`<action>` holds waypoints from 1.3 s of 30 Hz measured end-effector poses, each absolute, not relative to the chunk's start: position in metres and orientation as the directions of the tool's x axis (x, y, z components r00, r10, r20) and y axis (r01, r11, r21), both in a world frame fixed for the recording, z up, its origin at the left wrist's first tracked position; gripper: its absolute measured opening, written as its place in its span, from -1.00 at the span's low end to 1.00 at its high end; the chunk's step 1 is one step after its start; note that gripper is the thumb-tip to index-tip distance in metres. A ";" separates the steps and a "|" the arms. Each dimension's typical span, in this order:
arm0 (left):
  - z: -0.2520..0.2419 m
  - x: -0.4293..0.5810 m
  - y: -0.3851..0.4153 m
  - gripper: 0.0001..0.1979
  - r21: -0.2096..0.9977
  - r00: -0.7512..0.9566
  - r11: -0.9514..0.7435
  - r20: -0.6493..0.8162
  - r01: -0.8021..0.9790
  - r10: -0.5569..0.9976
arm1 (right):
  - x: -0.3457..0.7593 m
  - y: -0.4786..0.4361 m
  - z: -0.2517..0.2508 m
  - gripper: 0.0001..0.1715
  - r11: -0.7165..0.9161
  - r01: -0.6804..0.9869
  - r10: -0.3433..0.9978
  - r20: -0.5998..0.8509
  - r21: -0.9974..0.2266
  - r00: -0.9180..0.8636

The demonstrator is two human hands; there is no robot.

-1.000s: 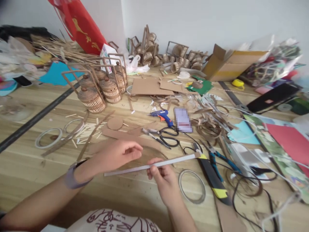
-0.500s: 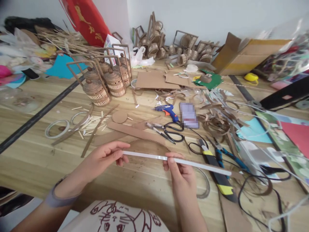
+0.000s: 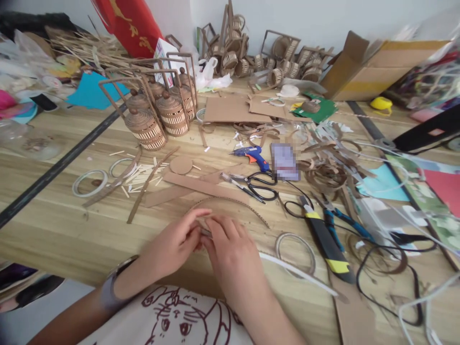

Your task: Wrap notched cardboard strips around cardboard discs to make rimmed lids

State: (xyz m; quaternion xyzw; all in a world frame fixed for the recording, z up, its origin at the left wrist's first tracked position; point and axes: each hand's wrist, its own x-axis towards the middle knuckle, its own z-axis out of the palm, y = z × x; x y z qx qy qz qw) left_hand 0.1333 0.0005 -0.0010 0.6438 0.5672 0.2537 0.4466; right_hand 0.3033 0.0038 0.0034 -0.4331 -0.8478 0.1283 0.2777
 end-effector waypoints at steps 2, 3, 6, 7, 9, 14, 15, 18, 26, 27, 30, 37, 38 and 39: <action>0.000 0.134 -0.004 -0.56 0.854 0.235 0.023 -0.169 0.519 0.957 | 0.301 0.006 -0.002 -0.75 0.557 0.657 0.827 0.266 -0.509 -0.495; 0.000 0.133 -0.005 -0.54 0.853 0.241 0.013 -0.162 0.522 0.957 | 0.301 0.005 -0.004 -0.74 0.533 0.642 0.836 0.223 -0.551 -0.502; 0.002 0.131 -0.010 -0.51 0.867 0.264 -0.020 -0.129 0.499 0.956 | 0.303 0.001 -0.003 -0.77 0.473 0.602 0.855 0.169 -0.644 -0.491; 0.003 0.131 -0.011 -0.50 0.878 0.271 -0.026 -0.120 0.478 0.955 | 0.303 -0.001 -0.001 -0.78 0.463 0.588 0.859 0.172 -0.663 -0.483; 0.004 0.130 -0.012 -0.50 0.900 0.274 -0.020 -0.111 0.435 0.955 | 0.303 -0.002 0.003 -0.79 0.454 0.565 0.865 0.189 -0.689 -0.465; 0.007 0.129 -0.011 -0.57 0.931 0.173 0.090 -0.160 0.355 0.972 | 0.302 -0.001 0.010 -0.80 0.463 0.579 0.878 0.258 -0.672 -0.403; 0.008 0.129 -0.010 -0.61 0.937 0.164 0.128 -0.189 0.327 0.968 | 0.303 -0.001 0.010 -0.80 0.463 0.587 0.880 0.268 -0.664 -0.392; 0.007 0.132 -0.008 -0.79 0.942 0.179 0.243 -0.287 0.233 0.941 | 0.304 -0.002 0.010 -0.79 0.469 0.598 0.880 0.286 -0.650 -0.379; 0.007 0.136 -0.005 -0.92 0.931 0.168 0.335 -0.358 0.146 0.919 | 0.302 -0.005 0.011 -0.76 0.429 0.612 0.897 0.233 -0.664 -0.377; 0.006 0.136 -0.005 -0.92 0.929 0.173 0.342 -0.363 0.141 0.916 | 0.302 -0.005 0.012 -0.76 0.418 0.605 0.901 0.223 -0.678 -0.373; 0.004 0.137 -0.005 -0.93 0.924 0.197 0.366 -0.382 0.113 0.903 | 0.303 -0.006 0.012 -0.78 0.364 0.587 0.918 0.172 -0.723 -0.358; 0.005 0.137 -0.002 -0.93 0.894 0.255 0.445 -0.443 0.050 0.860 | 0.307 -0.004 0.014 -0.79 0.196 0.590 0.955 0.017 -0.784 -0.295; 0.005 0.137 -0.002 -0.92 0.891 0.258 0.452 -0.448 0.047 0.856 | 0.307 -0.004 0.014 -0.79 0.185 0.590 0.957 0.009 -0.786 -0.289; 0.005 0.136 -0.002 -0.92 0.888 0.259 0.457 -0.452 0.045 0.854 | 0.307 -0.003 0.015 -0.79 0.185 0.591 0.957 0.007 -0.785 -0.291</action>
